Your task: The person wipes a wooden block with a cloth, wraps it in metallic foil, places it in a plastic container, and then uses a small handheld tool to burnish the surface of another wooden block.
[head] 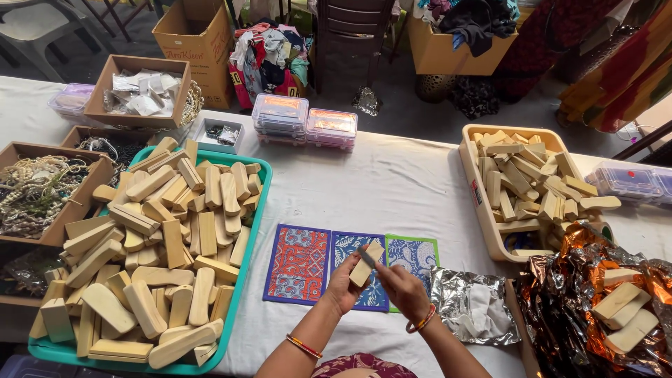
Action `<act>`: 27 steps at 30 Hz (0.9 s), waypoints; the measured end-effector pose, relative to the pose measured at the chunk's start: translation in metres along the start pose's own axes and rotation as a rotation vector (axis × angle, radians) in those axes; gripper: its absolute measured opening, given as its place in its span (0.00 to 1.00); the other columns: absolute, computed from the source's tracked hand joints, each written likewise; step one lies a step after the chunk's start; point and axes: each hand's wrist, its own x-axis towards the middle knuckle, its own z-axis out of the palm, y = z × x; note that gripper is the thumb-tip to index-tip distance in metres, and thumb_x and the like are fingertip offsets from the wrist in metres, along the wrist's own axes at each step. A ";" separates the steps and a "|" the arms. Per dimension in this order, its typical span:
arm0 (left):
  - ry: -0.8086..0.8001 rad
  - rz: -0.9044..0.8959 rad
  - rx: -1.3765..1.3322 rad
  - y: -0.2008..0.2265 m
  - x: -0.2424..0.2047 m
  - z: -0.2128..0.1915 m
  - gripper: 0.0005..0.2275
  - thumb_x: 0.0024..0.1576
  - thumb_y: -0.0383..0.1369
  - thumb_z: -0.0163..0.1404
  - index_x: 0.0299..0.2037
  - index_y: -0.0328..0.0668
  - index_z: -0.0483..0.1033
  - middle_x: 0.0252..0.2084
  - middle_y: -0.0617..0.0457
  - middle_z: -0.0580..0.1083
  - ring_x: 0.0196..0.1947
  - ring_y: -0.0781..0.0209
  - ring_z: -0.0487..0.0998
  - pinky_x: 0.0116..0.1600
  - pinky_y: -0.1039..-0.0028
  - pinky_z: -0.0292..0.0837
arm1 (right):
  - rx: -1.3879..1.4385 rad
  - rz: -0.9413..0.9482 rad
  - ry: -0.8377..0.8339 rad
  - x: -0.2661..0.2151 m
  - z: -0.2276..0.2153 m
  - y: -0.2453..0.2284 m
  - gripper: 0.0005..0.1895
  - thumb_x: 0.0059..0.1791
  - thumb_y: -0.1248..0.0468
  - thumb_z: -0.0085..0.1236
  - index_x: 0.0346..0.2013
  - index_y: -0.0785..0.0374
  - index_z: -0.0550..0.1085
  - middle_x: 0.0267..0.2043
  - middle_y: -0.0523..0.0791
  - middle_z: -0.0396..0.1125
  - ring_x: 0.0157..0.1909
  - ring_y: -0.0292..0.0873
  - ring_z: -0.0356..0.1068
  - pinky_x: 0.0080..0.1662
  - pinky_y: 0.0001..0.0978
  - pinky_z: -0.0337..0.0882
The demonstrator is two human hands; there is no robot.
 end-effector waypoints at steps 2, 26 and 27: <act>0.005 -0.002 -0.006 0.001 -0.002 0.004 0.15 0.65 0.37 0.42 0.60 0.55 0.76 0.49 0.58 0.77 0.41 0.71 0.77 0.39 0.78 0.78 | -0.001 0.000 0.001 0.000 -0.001 -0.003 0.19 0.49 0.63 0.63 0.55 0.60 0.76 0.29 0.44 0.69 0.23 0.40 0.70 0.25 0.33 0.70; -0.033 -0.013 -0.016 -0.001 0.008 -0.005 0.15 0.66 0.37 0.44 0.62 0.58 0.74 0.45 0.55 0.76 0.36 0.69 0.75 0.35 0.79 0.74 | 0.056 -0.037 0.022 -0.003 -0.002 -0.006 0.19 0.49 0.64 0.63 0.55 0.60 0.76 0.32 0.46 0.72 0.27 0.41 0.73 0.27 0.32 0.72; -0.033 -0.010 -0.019 0.001 0.006 -0.004 0.15 0.67 0.36 0.43 0.62 0.57 0.74 0.45 0.55 0.76 0.36 0.69 0.75 0.34 0.80 0.73 | 0.037 -0.055 0.029 -0.002 -0.001 -0.009 0.19 0.48 0.64 0.64 0.55 0.59 0.76 0.32 0.46 0.72 0.26 0.41 0.73 0.27 0.33 0.72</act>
